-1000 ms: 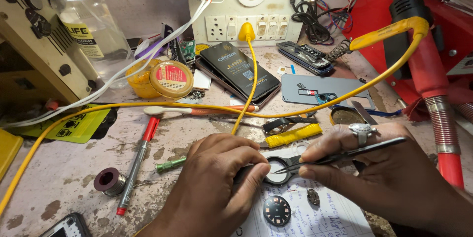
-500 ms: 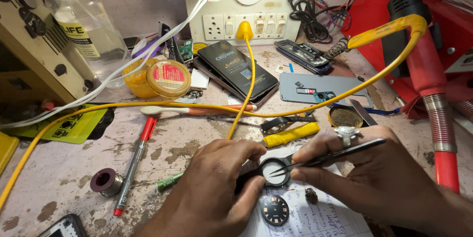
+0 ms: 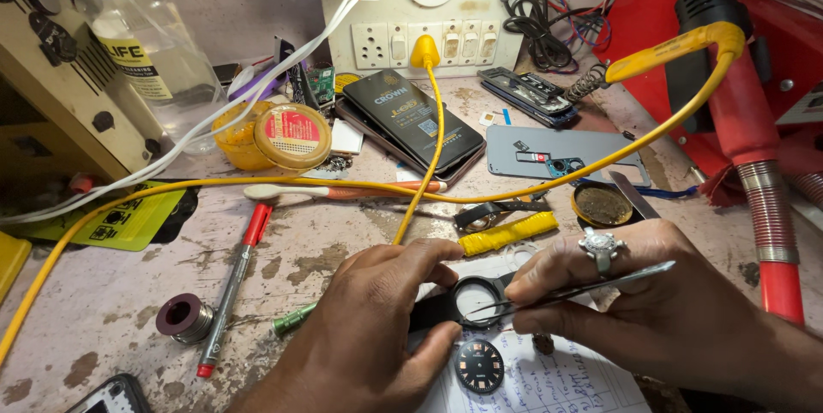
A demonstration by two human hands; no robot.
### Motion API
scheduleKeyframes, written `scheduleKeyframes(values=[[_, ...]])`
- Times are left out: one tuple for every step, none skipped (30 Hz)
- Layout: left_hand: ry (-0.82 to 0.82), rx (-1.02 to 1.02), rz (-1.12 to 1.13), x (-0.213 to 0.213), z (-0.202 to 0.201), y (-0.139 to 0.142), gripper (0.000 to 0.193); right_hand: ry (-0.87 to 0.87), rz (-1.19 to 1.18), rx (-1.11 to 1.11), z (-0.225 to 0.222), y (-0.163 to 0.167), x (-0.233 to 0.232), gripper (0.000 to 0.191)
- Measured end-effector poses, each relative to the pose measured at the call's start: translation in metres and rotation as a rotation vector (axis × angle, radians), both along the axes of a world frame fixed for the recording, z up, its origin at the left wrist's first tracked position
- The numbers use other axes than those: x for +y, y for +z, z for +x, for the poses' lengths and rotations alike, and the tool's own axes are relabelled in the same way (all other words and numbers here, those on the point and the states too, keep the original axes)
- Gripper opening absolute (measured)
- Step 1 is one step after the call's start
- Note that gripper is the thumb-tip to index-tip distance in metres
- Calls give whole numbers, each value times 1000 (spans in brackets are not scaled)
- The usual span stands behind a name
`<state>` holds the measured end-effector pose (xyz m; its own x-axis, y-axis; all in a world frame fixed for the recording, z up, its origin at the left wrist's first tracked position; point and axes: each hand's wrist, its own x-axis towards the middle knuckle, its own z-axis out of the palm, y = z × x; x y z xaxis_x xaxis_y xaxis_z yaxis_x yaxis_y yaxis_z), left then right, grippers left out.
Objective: The person repairs a wristwatch at a cluttered workbench. They handle the watch dial and small components by hand, then use tweezers to position and adjust the watch hands on the dial, repeatedly picking up and setting down small parts while working over a handwritten paper.
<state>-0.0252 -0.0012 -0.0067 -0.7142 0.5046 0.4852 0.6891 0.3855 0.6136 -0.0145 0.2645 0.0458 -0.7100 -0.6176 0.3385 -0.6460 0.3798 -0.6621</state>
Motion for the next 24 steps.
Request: scheduleKeyframes(values=[[1, -2, 2, 0, 0, 0, 60, -5, -3, 1, 0, 0, 0, 16], [3, -3, 5, 1, 0, 0, 60, -10, -5, 3, 0, 0, 0, 15], [4, -5, 7, 1, 1, 0, 60, -15, -7, 4, 0, -1, -1, 15], [1, 0, 6, 0, 1, 0, 60, -18, -10, 1, 0, -2, -1, 15], [-2, 5, 4, 1, 1, 0, 60, -21, -13, -3, 0, -2, -1, 16], [-5, 10, 2, 1, 1, 0, 60, -23, -16, -7, 0, -3, 0, 16], [3, 7, -8, 1, 0, 1, 59, -22, -16, -4, 0, -4, 0, 16], [11, 2, -18, 1, 1, 1, 59, -21, -16, -2, 0, -5, 0, 15], [19, -2, -28, 1, 0, 1, 59, -20, -16, 0, 0, -5, 0, 15], [12, 5, -21, 1, 0, 0, 58, -23, -16, 8, 0, -6, 0, 15], [5, 12, -14, 1, 1, 0, 58, -27, -17, 16, 0, -7, 0, 15], [-2, 19, -8, 0, 1, 0, 57, -30, -18, 24, 0, -7, 0, 15], [-2, 13, -8, 0, 1, 0, 58, -31, -15, 36, 1, -7, 0, 14], [-2, 8, -8, 0, 1, 0, 58, -32, -11, 50, 1, -7, 1, 14], [-1, 4, -9, 0, 1, 0, 58, -33, -8, 64, 1, -7, 1, 14], [-4, 7, -9, -1, 1, 0, 58, -35, -1, 67, 1, -8, 1, 14], [-7, 10, -10, 0, 1, 0, 58, -37, 6, 70, 1, -7, 1, 14], [-11, 13, -10, 0, 1, 0, 58, -39, 14, 73, 1, -7, 1, 14], [-10, 13, -11, 0, 1, 0, 58, -36, 13, 78, 1, -7, 1, 13], [-9, 12, -12, 0, 1, 0, 58, -32, 13, 82, 1, -6, 0, 13], [-8, 12, -12, 0, 1, 0, 58, -27, 12, 87, 1, -6, 0, 13], [-9, 13, -13, 0, 1, 0, 58, -26, 12, 87, 1, -6, 0, 13], [-10, 15, -13, -1, 2, 0, 58, -24, 11, 88, 1, -6, -1, 13], [-11, 18, -13, -1, 2, 0, 57, -23, 10, 89, 2, -6, -1, 12]])
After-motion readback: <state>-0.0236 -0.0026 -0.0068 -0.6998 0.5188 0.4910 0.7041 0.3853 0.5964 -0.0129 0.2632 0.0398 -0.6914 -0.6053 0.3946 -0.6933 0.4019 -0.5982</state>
